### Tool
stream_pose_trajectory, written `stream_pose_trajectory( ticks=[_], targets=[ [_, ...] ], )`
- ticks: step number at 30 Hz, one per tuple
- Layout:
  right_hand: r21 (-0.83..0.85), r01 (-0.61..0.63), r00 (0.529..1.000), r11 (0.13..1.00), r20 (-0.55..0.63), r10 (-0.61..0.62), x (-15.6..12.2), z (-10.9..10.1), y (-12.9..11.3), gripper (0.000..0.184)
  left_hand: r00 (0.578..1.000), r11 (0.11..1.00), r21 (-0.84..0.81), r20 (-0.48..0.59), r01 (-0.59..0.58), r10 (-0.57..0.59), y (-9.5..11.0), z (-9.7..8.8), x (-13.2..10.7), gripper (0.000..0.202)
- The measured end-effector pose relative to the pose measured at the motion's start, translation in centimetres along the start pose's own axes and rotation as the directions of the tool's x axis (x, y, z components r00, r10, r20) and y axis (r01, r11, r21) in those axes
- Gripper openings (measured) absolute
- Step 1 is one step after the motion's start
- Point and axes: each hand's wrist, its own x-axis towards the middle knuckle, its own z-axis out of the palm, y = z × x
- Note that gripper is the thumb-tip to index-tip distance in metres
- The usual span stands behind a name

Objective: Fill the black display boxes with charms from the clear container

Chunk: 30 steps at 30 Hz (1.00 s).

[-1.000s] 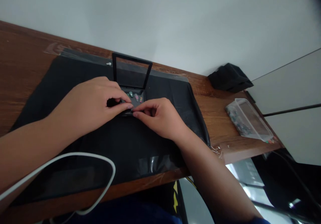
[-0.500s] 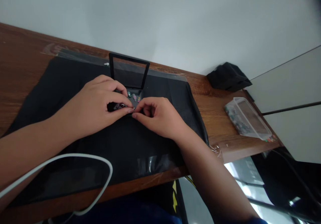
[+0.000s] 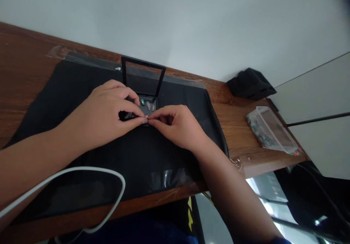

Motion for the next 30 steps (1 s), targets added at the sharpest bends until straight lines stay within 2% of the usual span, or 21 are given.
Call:
stream_pose_trajectory(
  ticks=[6, 10, 17, 22, 27, 30],
  targets=[
    [-0.071, 0.004, 1.0, 0.997, -0.018, -0.006, -0.1, -0.1, -0.3, 0.014, 0.998, 0.999, -0.006, 0.039, -0.045, 0.045, -0.9, -0.9, -0.1, 0.052],
    [-0.165, -0.01, 0.998, 0.986, -0.065, -0.001, 0.0, -0.1, -0.5, 0.018, 0.998, 0.997, 0.014, -0.009, -0.07, 0.07, -1.3, -1.6, 0.0, 0.057],
    [-0.182, 0.007, 1.0, 0.983, -0.019, -0.01, -0.2, 0.0, -0.8, 0.019, 0.999, 1.0, 0.001, -0.034, -0.029, 0.029, -1.8, -1.9, 0.0, 0.052],
    [-0.215, 0.023, 1.0, 0.976, -0.009, -0.025, -0.2, 0.2, -1.0, 0.017, 0.998, 0.998, 0.048, 0.031, 0.05, -0.051, -3.0, -2.2, 0.1, 0.059],
    [-0.255, 0.021, 1.0, 0.967, -0.011, -0.025, -0.3, 0.6, -1.1, 0.018, 0.979, 0.991, 0.044, 0.152, 0.127, -0.132, -4.3, -2.3, -0.2, 0.058],
    [-0.24, 0.019, 1.0, 0.971, -0.015, -0.023, -0.2, 0.7, -1.1, 0.024, 0.978, 0.991, 0.035, 0.16, 0.13, -0.134, -4.5, -2.3, -0.4, 0.054]
  ],
)
